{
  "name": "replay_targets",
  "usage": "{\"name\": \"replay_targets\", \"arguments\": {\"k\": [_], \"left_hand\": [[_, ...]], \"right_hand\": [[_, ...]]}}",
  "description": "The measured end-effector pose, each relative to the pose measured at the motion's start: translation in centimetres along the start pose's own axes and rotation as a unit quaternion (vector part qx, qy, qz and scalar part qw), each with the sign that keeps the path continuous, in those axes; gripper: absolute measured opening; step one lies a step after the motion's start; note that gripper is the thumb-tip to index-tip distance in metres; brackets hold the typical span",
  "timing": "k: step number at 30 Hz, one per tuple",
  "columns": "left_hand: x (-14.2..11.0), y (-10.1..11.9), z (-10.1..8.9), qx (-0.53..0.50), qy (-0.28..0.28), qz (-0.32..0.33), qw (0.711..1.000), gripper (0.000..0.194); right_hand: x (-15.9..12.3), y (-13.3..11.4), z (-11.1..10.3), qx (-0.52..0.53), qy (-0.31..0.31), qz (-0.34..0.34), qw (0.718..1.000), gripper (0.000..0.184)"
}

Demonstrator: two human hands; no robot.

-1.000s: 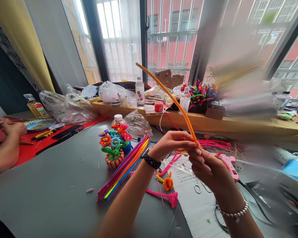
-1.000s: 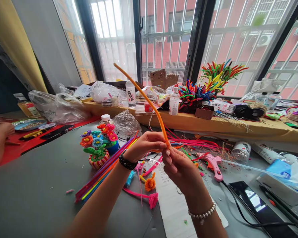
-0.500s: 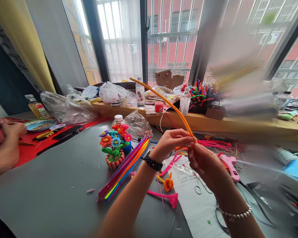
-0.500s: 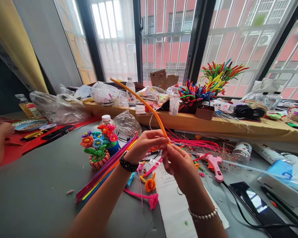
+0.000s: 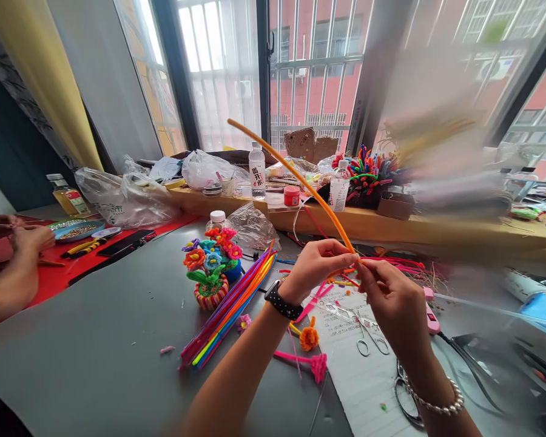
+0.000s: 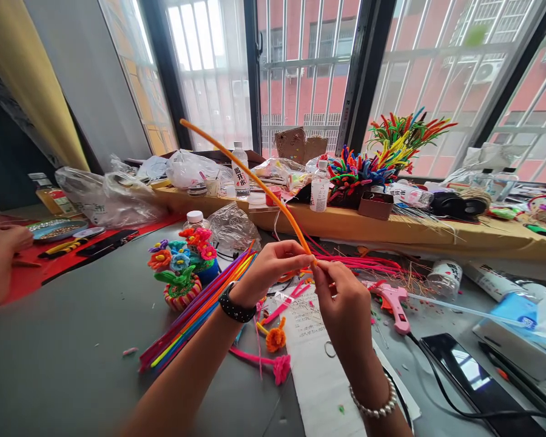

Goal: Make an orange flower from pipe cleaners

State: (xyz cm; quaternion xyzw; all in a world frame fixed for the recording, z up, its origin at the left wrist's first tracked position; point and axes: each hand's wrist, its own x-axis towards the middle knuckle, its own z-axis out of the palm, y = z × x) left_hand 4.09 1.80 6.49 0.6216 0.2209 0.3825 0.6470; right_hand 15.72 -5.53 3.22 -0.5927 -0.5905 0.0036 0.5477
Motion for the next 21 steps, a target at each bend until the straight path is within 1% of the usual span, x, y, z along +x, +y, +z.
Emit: {"name": "replay_targets", "arguments": {"k": [1,2,3,4,6,8,9,11,14,18,19,20,21], "left_hand": [[0.0,0.1,-0.2,0.006,-0.016,0.0,1.0,0.025],[-0.1,0.2,-0.4,0.01,-0.035,0.0,0.999,0.024],[-0.1,0.4,-0.6,0.011,-0.057,0.001,0.998,0.023],[-0.1,0.5,-0.9,0.011,-0.079,0.003,0.997,0.022],[-0.2,0.6,-1.3,0.004,-0.115,0.014,0.993,0.023],[-0.2,0.6,-1.6,-0.002,-0.137,0.028,0.99,0.025],[-0.2,0.6,-1.7,-0.003,-0.143,0.033,0.989,0.026],[-0.3,0.4,-1.6,-0.004,-0.15,0.034,0.988,0.027],[-0.3,0.2,-1.4,-0.007,-0.147,0.038,0.988,0.027],[-0.2,0.2,-1.5,0.002,-0.14,0.066,0.988,0.022],[-0.2,0.3,-1.5,0.004,-0.142,0.071,0.987,0.021],[-0.3,0.3,-1.5,0.005,-0.142,0.075,0.987,0.021],[-0.3,0.3,-1.5,0.006,-0.139,0.079,0.987,0.021]], "right_hand": [[0.1,0.0,-0.1,0.053,-0.028,0.041,0.997,0.024],[0.1,0.0,-0.1,0.116,-0.056,0.082,0.988,0.024],[0.2,-0.1,-0.2,0.184,-0.082,0.122,0.972,0.025],[0.2,-0.1,-0.2,0.253,-0.106,0.16,0.948,0.025],[0.2,-0.3,-0.3,0.374,-0.144,0.229,0.887,0.024],[0.3,-0.5,-0.3,0.46,-0.177,0.284,0.823,0.022],[0.3,-0.7,-0.4,0.49,-0.189,0.301,0.796,0.021],[0.3,-1.1,-0.4,0.535,-0.199,0.319,0.757,0.019],[0.3,-1.6,-0.4,0.577,-0.217,0.334,0.713,0.017],[0.1,-1.7,-0.2,0.631,-0.271,0.336,0.645,0.018],[0.0,-1.7,-0.1,0.641,-0.279,0.334,0.632,0.018],[0.0,-1.6,-0.1,0.647,-0.283,0.333,0.625,0.018],[0.0,-1.6,0.0,0.646,-0.281,0.334,0.627,0.018]]}}
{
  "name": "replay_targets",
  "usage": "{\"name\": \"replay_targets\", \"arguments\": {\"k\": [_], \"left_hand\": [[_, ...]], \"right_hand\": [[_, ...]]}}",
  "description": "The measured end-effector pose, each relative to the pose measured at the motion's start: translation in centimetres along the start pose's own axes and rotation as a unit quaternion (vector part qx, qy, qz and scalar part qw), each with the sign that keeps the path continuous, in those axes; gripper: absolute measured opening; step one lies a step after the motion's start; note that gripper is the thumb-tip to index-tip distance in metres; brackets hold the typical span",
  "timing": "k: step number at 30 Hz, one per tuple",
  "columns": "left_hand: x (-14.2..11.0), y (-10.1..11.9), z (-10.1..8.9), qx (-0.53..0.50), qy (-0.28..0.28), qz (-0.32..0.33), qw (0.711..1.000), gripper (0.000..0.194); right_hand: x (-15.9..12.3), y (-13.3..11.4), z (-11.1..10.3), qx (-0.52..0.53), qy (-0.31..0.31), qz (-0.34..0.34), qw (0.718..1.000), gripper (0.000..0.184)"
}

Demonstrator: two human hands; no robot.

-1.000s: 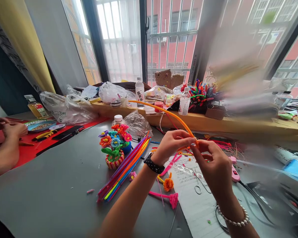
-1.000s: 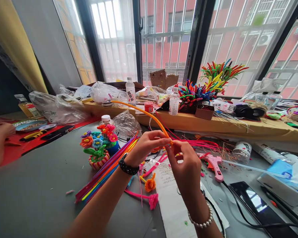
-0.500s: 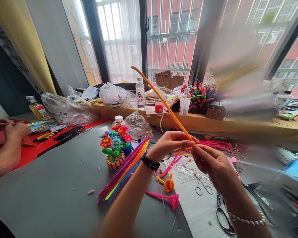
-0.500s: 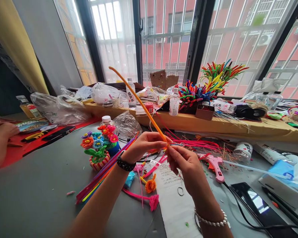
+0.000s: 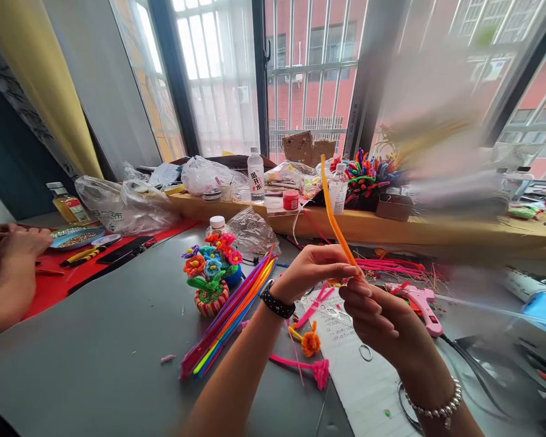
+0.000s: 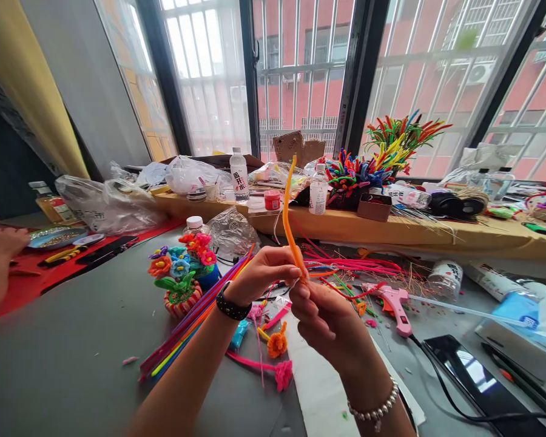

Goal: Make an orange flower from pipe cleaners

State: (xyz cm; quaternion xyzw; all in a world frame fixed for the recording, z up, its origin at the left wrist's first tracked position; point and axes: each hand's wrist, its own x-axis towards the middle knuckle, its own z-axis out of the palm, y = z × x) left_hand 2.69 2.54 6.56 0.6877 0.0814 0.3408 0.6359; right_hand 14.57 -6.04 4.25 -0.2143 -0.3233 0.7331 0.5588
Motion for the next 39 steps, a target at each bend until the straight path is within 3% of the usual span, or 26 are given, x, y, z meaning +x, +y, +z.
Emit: {"name": "replay_targets", "arguments": {"k": [3,5,7,9,11,12,14,16,17,18,22,23,26,29,33,37,39], "left_hand": [[0.0,0.1,0.2,0.001,0.018,0.006,1.0,0.022],[0.1,0.1,0.4,0.001,0.045,0.001,0.999,0.023],[0.2,0.0,0.7,0.008,0.076,-0.011,0.997,0.025],[0.3,-0.2,0.9,0.022,0.094,-0.023,0.995,0.026],[0.4,-0.4,1.2,0.039,0.097,-0.03,0.994,0.028],[0.5,-0.6,1.3,0.045,0.099,-0.031,0.994,0.029],[0.5,-0.8,1.5,0.049,0.11,-0.031,0.992,0.03],[0.5,-0.8,1.6,0.045,0.12,-0.029,0.991,0.03],[0.5,-0.7,1.6,0.039,0.12,-0.028,0.992,0.03],[0.4,-0.6,1.6,0.031,0.111,-0.029,0.993,0.028],[-0.1,0.3,0.9,-0.026,0.009,-0.03,0.999,0.023],[-0.2,0.5,0.7,-0.033,-0.014,-0.023,0.999,0.021],[-0.5,1.1,0.2,-0.014,-0.041,0.011,0.999,0.017],[-0.7,1.6,-0.1,0.004,-0.044,0.019,0.999,0.014],[-0.7,1.6,-0.1,-0.007,-0.056,0.021,0.998,0.01],[-0.7,1.4,0.0,0.005,-0.033,0.027,0.999,0.008],[-0.6,1.3,0.0,0.016,-0.013,0.023,1.0,0.011]], "right_hand": [[0.0,0.1,0.1,-0.087,0.063,-0.035,0.994,0.021],[-0.2,0.1,0.1,-0.227,0.141,-0.105,0.958,0.023],[-0.4,0.0,0.1,-0.398,0.234,-0.206,0.863,0.024],[-0.6,-0.1,-0.1,-0.551,0.296,-0.299,0.721,0.024],[-0.7,-0.1,-0.3,-0.658,0.305,-0.361,0.586,0.021],[-0.7,-0.1,-0.4,-0.693,0.299,-0.384,0.532,0.019],[-0.6,0.1,-0.6,-0.728,0.294,-0.414,0.459,0.018],[-0.5,0.2,-0.5,-0.729,0.301,-0.427,0.442,0.019],[-0.4,0.3,-0.5,-0.717,0.305,-0.423,0.462,0.019],[-0.4,0.3,-0.4,-0.695,0.309,-0.411,0.502,0.02],[-0.7,0.2,-0.1,-0.51,0.282,-0.318,0.748,0.021],[-0.7,0.1,-0.1,-0.456,0.259,-0.299,0.797,0.02],[-1.0,-0.1,0.1,-0.328,0.192,-0.243,0.892,0.017],[-1.2,-0.2,0.6,-0.235,0.165,-0.173,0.942,0.015],[-1.2,-0.2,1.1,-0.106,0.111,-0.085,0.985,0.017],[-0.8,0.2,1.1,0.041,-0.015,-0.007,0.999,0.012],[-0.5,0.5,1.1,0.077,-0.037,0.004,0.996,0.011]]}}
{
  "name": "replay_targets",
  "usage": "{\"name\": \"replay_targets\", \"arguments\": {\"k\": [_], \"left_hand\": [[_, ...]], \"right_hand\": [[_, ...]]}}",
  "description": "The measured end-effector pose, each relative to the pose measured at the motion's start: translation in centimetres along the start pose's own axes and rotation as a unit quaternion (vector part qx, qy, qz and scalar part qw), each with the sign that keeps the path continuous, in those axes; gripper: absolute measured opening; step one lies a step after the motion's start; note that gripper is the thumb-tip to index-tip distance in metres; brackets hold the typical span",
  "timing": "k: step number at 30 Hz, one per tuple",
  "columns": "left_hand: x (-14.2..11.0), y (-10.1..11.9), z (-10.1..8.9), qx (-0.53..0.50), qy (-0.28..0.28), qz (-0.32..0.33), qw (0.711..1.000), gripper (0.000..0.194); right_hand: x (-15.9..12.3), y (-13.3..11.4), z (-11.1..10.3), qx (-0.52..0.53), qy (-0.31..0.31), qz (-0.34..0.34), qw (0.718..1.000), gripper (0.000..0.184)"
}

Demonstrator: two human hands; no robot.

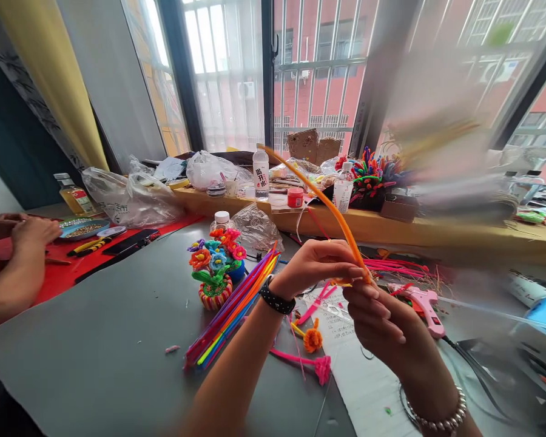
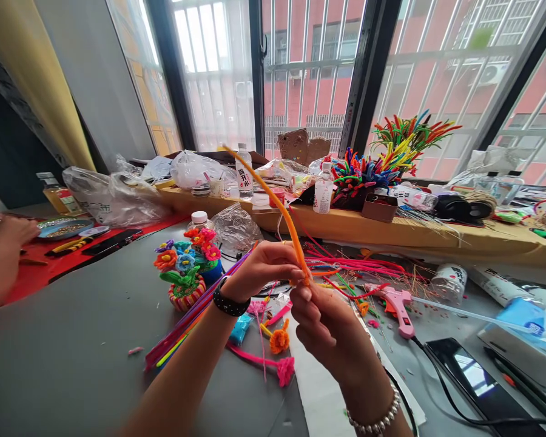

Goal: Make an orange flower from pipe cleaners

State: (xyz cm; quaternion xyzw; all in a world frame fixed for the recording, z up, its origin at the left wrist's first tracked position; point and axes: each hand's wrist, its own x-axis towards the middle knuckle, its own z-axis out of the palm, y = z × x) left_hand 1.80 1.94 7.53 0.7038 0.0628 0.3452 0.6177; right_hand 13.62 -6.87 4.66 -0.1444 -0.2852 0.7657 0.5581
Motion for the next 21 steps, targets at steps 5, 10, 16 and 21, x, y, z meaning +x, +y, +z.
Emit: {"name": "replay_targets", "arguments": {"k": [5,10,16,21], "left_hand": [[0.1,0.1,0.2,0.024,0.039,-0.02,0.999,0.017],[0.4,0.2,0.8,0.013,0.079,-0.073,0.994,0.02],[0.4,0.3,1.3,0.031,0.079,-0.077,0.993,0.021],[0.4,0.2,0.9,0.043,0.062,-0.052,0.996,0.021]], "right_hand": [[0.2,0.0,-0.1,-0.201,0.128,-0.1,0.966,0.021],[-0.2,-0.2,-0.6,-0.611,0.285,-0.32,0.665,0.023],[-0.1,-0.1,-1.4,-0.794,0.257,-0.447,0.323,0.014],[-0.4,-0.5,-1.0,-0.749,0.253,-0.385,0.477,0.019]]}}
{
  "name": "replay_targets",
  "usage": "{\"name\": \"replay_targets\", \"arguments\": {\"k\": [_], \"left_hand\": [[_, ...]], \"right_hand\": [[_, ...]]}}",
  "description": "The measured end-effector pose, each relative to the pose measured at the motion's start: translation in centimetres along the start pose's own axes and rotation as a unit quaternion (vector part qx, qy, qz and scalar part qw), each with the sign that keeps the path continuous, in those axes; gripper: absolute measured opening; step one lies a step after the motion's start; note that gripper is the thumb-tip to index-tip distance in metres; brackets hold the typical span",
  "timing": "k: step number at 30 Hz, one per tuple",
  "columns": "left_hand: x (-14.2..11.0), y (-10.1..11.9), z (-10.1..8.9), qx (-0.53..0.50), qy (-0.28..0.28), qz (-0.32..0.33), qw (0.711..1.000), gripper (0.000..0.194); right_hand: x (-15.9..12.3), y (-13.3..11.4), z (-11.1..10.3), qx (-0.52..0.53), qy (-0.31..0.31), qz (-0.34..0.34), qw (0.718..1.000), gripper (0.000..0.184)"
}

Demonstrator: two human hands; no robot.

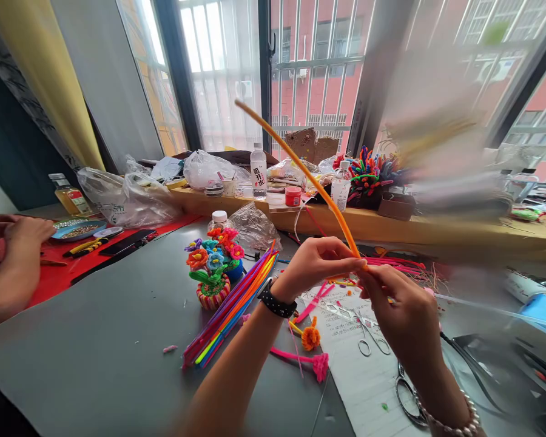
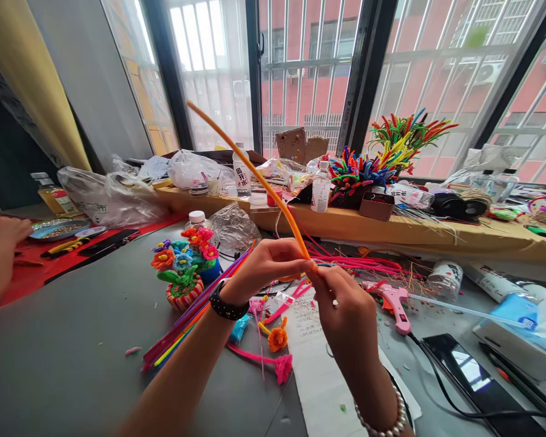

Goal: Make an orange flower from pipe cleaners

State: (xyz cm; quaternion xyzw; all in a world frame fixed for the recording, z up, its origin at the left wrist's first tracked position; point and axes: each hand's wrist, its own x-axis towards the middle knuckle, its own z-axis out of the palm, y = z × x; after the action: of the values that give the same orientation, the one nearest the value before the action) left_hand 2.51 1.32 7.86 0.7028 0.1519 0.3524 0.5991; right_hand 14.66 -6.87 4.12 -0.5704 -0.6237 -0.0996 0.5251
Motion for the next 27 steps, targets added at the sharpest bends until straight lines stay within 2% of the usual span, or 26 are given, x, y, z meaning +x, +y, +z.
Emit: {"name": "replay_targets", "arguments": {"k": [2,3,5,9,13,14,15,16,17,18,19,22,23,24,25,27], "left_hand": [[0.0,0.0,-0.4,0.011,-0.018,0.021,1.0,0.02],[-0.1,0.0,-0.5,0.013,-0.032,0.029,0.999,0.021],[-0.2,0.1,-0.9,0.006,-0.056,0.037,0.998,0.021],[-0.3,0.3,-1.0,-0.027,-0.078,0.039,0.996,0.02],[-0.3,0.4,-0.6,-0.059,-0.083,0.008,0.995,0.018],[-0.3,0.4,-0.6,-0.059,-0.077,0.001,0.995,0.019],[-0.3,0.4,-0.6,-0.055,-0.068,-0.007,0.996,0.019],[-0.2,0.4,-0.6,-0.047,-0.056,-0.016,0.997,0.02],[-0.2,0.4,-0.6,-0.037,-0.043,-0.025,0.998,0.021],[-0.1,0.3,-0.7,-0.026,-0.027,-0.034,0.999,0.022],[0.0,0.2,-0.7,-0.014,-0.01,-0.043,0.999,0.023],[0.1,0.0,-0.8,0.016,0.034,-0.062,0.997,0.029],[0.2,-0.1,-0.8,0.022,0.042,-0.068,0.997,0.03],[0.2,-0.2,-0.8,0.025,0.046,-0.074,0.996,0.031],[0.2,-0.3,-0.8,0.027,0.048,-0.077,0.996,0.032],[0.2,-0.3,-0.7,0.033,0.049,-0.079,0.995,0.031]], "right_hand": [[0.1,-0.3,-0.4,0.118,-0.058,0.102,0.986,0.022],[0.1,-0.5,-0.6,0.187,-0.09,0.15,0.967,0.023],[0.3,-0.8,-1.0,0.319,-0.148,0.223,0.909,0.024],[0.4,-1.1,-0.9,0.517,-0.215,0.329,0.761,0.022],[0.2,-0.6,0.1,0.68,-0.271,0.376,0.569,0.023],[0.2,-0.5,0.4,0.703,-0.275,0.376,0.537,0.023],[0.2,-0.4,0.6,0.716,-0.272,0.376,0.522,0.023],[0.2,-0.3,0.8,0.713,-0.266,0.38,0.525,0.024],[0.2,-0.3,1.0,0.697,-0.257,0.386,0.548,0.025],[0.2,-0.3,1.1,0.664,-0.249,0.389,0.588,0.026],[0.1,-0.4,1.1,0.618,-0.24,0.384,0.643,0.029],[0.0,-0.7,1.3,0.397,-0.165,0.31,0.848,0.031],[-0.1,-0.8,1.4,0.311,-0.118,0.269,0.904,0.029],[-0.2,-0.9,1.4,0.227,-0.07,0.224,0.945,0.027],[-0.3,-0.9,1.5,0.155,-0.025,0.177,0.972,0.025],[-0.4,-0.9,1.5,0.061,0.03,0.082,0.994,0.02]]}}
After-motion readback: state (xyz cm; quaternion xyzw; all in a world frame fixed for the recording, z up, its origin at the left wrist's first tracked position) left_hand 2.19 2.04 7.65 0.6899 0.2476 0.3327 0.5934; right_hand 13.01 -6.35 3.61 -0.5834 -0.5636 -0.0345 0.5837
